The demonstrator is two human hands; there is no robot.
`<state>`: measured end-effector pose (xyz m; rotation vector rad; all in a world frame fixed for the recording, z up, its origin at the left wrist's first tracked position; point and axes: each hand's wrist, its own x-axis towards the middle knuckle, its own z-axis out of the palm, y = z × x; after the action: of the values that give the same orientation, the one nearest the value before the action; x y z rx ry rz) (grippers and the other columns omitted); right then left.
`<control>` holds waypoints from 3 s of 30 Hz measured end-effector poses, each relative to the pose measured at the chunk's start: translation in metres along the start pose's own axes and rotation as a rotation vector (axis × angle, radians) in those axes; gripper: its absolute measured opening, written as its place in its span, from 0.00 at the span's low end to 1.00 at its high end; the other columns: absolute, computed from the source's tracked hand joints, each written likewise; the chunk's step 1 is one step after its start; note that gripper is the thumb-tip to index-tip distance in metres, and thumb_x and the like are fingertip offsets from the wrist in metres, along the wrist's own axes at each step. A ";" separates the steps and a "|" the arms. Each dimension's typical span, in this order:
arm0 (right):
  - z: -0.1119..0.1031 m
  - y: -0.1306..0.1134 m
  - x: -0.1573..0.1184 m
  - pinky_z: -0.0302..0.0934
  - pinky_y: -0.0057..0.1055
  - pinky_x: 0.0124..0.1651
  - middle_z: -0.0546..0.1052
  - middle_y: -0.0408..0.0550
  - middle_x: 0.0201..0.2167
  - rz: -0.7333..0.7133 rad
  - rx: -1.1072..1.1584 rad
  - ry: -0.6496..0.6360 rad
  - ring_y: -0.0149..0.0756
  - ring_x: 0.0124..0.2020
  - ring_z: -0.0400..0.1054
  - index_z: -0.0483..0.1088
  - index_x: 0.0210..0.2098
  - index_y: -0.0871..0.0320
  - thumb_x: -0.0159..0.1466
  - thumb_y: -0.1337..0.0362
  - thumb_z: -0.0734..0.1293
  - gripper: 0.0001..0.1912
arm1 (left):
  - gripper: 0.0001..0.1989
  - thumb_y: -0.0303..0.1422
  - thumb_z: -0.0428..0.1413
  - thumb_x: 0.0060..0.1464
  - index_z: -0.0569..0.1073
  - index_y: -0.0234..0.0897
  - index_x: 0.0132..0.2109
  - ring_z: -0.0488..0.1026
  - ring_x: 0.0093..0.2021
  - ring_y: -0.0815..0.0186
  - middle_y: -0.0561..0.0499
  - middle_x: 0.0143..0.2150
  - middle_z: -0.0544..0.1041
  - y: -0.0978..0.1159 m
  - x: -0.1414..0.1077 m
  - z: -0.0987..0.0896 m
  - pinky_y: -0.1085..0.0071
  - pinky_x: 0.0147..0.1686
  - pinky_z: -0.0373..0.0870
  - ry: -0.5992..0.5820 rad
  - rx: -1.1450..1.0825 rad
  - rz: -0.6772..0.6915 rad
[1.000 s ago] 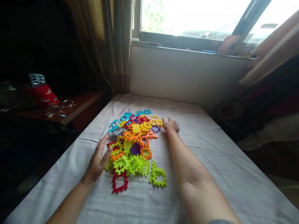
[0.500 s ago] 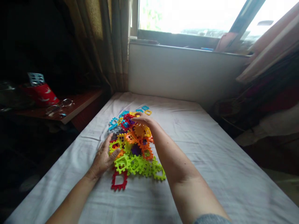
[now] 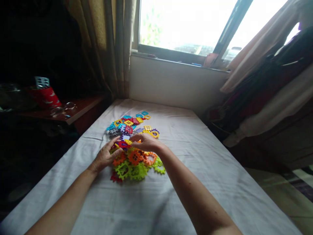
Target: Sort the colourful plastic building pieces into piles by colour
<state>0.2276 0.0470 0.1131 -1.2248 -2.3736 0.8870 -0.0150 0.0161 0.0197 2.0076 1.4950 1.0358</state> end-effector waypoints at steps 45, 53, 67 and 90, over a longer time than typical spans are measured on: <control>0.046 0.065 0.072 0.58 0.42 0.65 0.73 0.59 0.60 0.449 0.199 0.758 0.45 0.63 0.64 0.70 0.59 0.60 0.67 0.56 0.64 0.24 | 0.36 0.57 0.60 0.46 0.74 0.34 0.53 0.73 0.58 0.48 0.38 0.54 0.79 0.042 0.119 0.049 0.55 0.58 0.68 -0.003 -0.334 -0.228; 0.015 0.071 0.036 0.65 0.35 0.59 0.80 0.51 0.51 0.191 0.518 0.633 0.38 0.52 0.74 0.76 0.52 0.57 0.65 0.56 0.66 0.19 | 0.41 0.60 0.61 0.44 0.72 0.37 0.57 0.74 0.57 0.53 0.41 0.56 0.78 0.058 0.078 -0.005 0.59 0.57 0.70 -0.136 -0.452 -0.197; 0.053 0.069 -0.084 0.70 0.34 0.49 0.82 0.47 0.46 0.278 0.149 0.642 0.36 0.46 0.76 0.79 0.44 0.53 0.64 0.61 0.65 0.12 | 0.39 0.50 0.58 0.53 0.61 0.41 0.69 0.54 0.72 0.48 0.38 0.72 0.60 0.022 -0.030 0.024 0.46 0.68 0.51 -0.038 0.415 0.004; 0.065 0.053 -0.125 0.61 0.37 0.56 0.78 0.51 0.49 0.347 -0.249 0.535 0.42 0.52 0.69 0.76 0.48 0.54 0.58 0.59 0.72 0.18 | 0.25 0.44 0.53 0.55 0.72 0.39 0.56 0.75 0.56 0.54 0.43 0.55 0.78 -0.029 -0.042 -0.013 0.58 0.59 0.70 0.475 0.095 -0.303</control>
<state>0.2972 -0.0563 0.0289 -1.7485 -1.9061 0.2871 -0.0493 -0.0152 -0.0060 1.5843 2.0467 1.3901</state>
